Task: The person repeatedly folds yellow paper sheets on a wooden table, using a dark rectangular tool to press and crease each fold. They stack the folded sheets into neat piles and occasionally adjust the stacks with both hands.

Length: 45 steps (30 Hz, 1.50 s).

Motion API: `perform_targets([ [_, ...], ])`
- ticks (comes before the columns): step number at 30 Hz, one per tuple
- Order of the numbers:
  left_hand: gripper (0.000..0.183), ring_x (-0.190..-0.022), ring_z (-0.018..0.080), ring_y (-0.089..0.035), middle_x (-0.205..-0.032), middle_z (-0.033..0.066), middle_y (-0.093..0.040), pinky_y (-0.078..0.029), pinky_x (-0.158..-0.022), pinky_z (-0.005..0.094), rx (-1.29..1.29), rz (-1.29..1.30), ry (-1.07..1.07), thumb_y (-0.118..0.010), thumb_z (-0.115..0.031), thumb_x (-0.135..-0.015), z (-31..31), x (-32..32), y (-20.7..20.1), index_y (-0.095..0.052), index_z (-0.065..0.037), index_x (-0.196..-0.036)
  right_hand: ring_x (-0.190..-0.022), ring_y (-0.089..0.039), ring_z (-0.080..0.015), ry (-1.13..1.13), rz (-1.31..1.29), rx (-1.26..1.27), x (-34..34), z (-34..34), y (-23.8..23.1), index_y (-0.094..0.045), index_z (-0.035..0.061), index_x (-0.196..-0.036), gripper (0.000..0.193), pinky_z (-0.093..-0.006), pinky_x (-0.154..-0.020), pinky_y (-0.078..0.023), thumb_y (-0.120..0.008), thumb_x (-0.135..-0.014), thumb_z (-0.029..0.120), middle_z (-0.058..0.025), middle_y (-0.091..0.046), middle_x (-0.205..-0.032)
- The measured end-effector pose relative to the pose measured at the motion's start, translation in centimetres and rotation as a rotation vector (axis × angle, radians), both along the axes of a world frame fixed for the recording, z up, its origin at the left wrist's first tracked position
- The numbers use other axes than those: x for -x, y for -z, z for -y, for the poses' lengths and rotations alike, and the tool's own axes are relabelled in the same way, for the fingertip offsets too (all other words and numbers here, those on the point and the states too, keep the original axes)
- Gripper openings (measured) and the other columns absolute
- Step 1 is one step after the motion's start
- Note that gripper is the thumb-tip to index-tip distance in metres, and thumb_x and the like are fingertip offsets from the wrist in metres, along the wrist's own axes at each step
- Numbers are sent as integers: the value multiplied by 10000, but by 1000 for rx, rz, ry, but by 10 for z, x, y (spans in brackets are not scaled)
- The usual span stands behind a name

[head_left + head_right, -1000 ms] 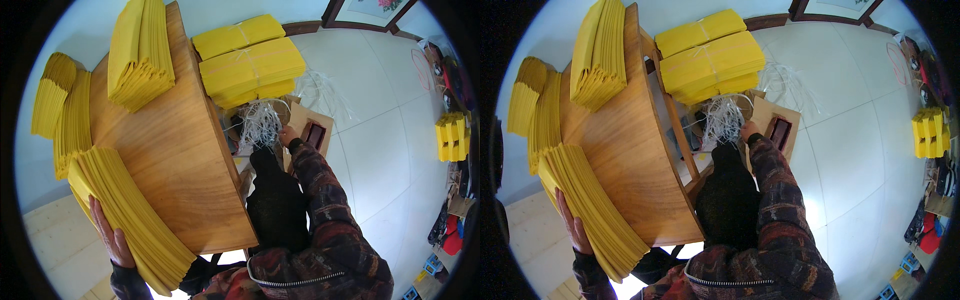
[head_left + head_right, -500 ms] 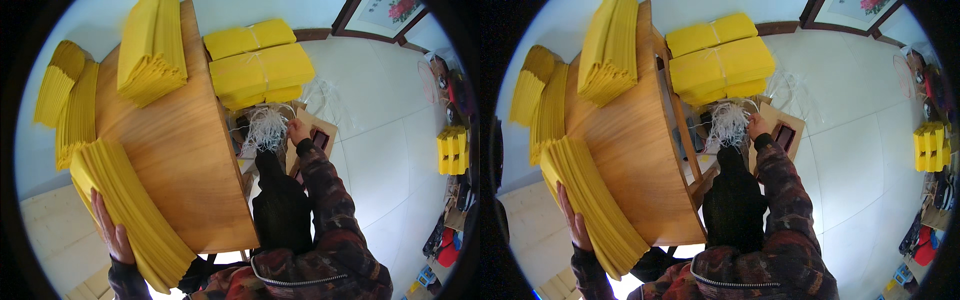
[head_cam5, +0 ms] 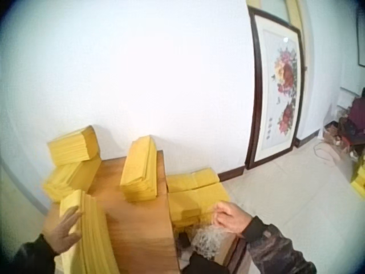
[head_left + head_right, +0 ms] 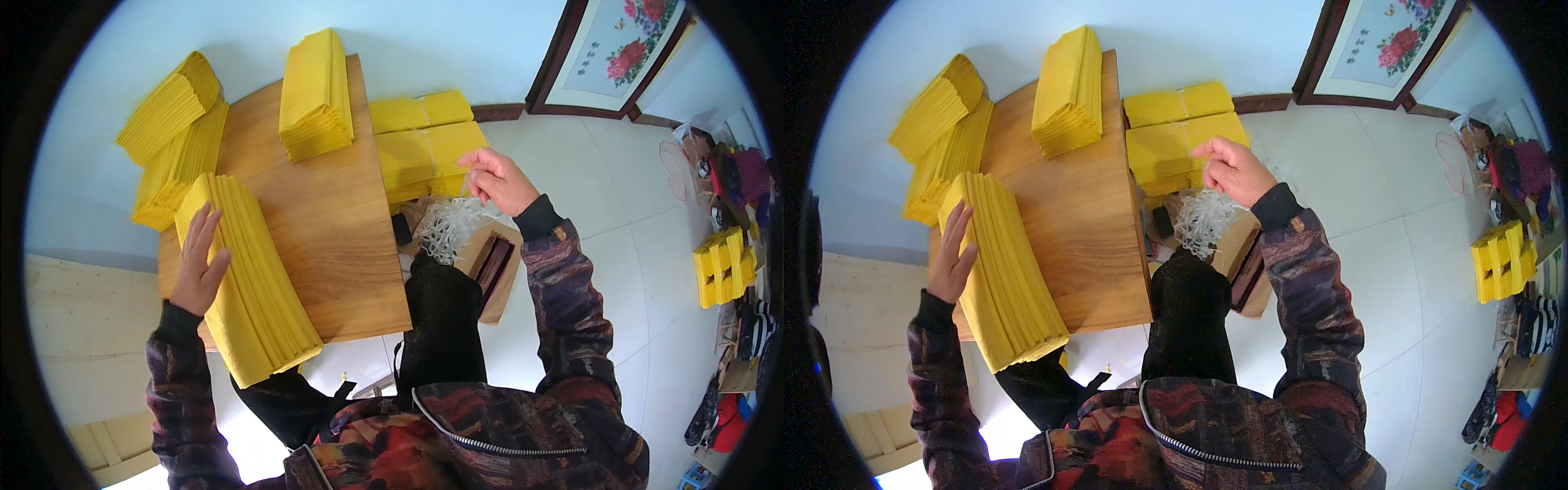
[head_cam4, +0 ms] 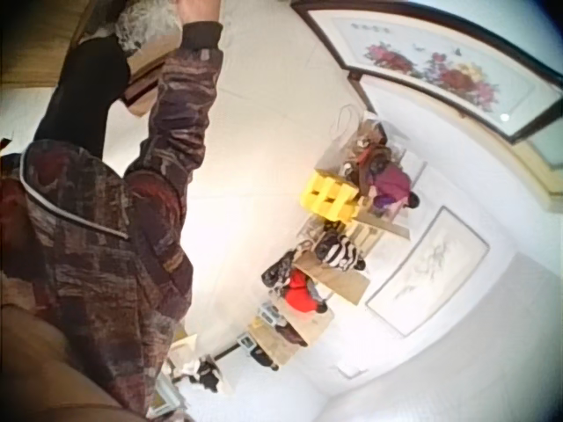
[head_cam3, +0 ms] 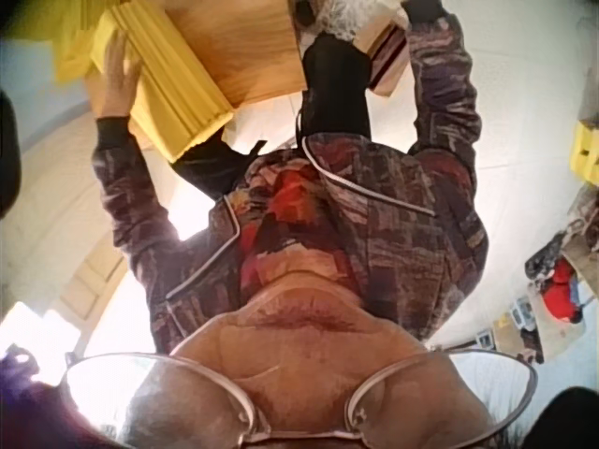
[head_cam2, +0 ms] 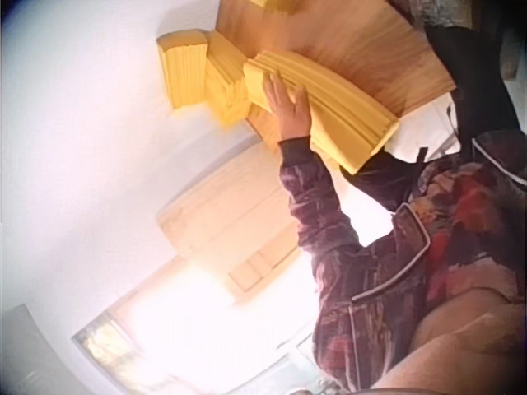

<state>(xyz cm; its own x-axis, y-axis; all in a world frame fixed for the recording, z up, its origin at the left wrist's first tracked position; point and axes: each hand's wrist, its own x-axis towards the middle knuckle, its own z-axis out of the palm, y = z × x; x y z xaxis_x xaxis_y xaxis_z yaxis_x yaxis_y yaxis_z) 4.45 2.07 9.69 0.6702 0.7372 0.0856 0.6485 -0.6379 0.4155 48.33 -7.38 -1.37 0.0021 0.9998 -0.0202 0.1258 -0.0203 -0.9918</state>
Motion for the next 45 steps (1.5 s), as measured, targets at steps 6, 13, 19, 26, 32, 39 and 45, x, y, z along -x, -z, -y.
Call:
perform_targets([
  [6, 513, -1247, 321, -358, -1344, 171, -386, -279, -1044, 406, -63, 84, 568, -575, -177, -821, 2, -144, -5, -409, -26, -1282, -558, -399, -66, -121, 1, -138, 26, 7, -95, -479, -6, -1054, 194, -208, -514, -352, -400, -885, 48, 5, -458, -634],
  [13, 378, -1046, 371, -479, -1095, 216, -519, -400, -892, 413, -35, 127, 465, -562, -287, -826, 38, -272, 96, -538, -43, -1114, -541, -383, -55, -45, -110, -386, 38, 52, -159, -489, -1, -1072, 208, -202, -496, -340, -396, -899, 69, 17, -426, -626],
  [19, 258, -803, 390, -562, -827, 202, -602, -440, -693, 465, 76, -57, 257, -442, -253, -889, 28, -262, 136, -549, -27, -954, -469, -319, -35, 437, -738, -725, -80, 150, -159, -459, -6, -1172, 324, -192, -457, -272, -510, -859, 62, 47, -389, -590],
  [26, 354, -975, 356, -546, -1048, 198, -580, -437, -817, 440, 182, -23, 112, -502, -325, -859, 5, -280, 154, -532, -72, -1105, -531, -292, -63, 962, -583, -864, -226, 339, -78, -491, 4, -1133, 234, -234, -525, -298, -436, -936, 118, 42, -267, -587],
  [32, 592, -1084, 358, -507, -1238, 193, -483, -413, -915, 414, 130, 110, 88, -604, -320, -750, 21, -302, 115, -442, -90, -1271, -509, -368, -35, 963, 154, 59, -121, 278, -18, -515, 38, -1096, 247, -190, -430, -283, -479, -868, 127, 25, -466, -608],
  [39, 365, -885, 215, -563, -933, 145, -563, -447, -798, 345, 872, 618, 934, -572, -100, -800, 149, -243, 52, -456, -29, -1139, -549, -488, -80, -15, 78, 49, 42, 176, -88, -529, -2, -923, 135, -213, -509, -372, -452, -814, -23, -11, -551, -642],
  [45, 242, -534, 50, -404, -619, -26, -429, -354, -498, 201, 1350, 576, 404, -411, -223, -964, 179, -77, 63, -556, -36, -915, -548, -463, -69, -132, 375, 99, 79, 172, -110, -546, -6, -850, 80, -217, -516, -362, -473, -817, -9, -5, -509, -604],
])
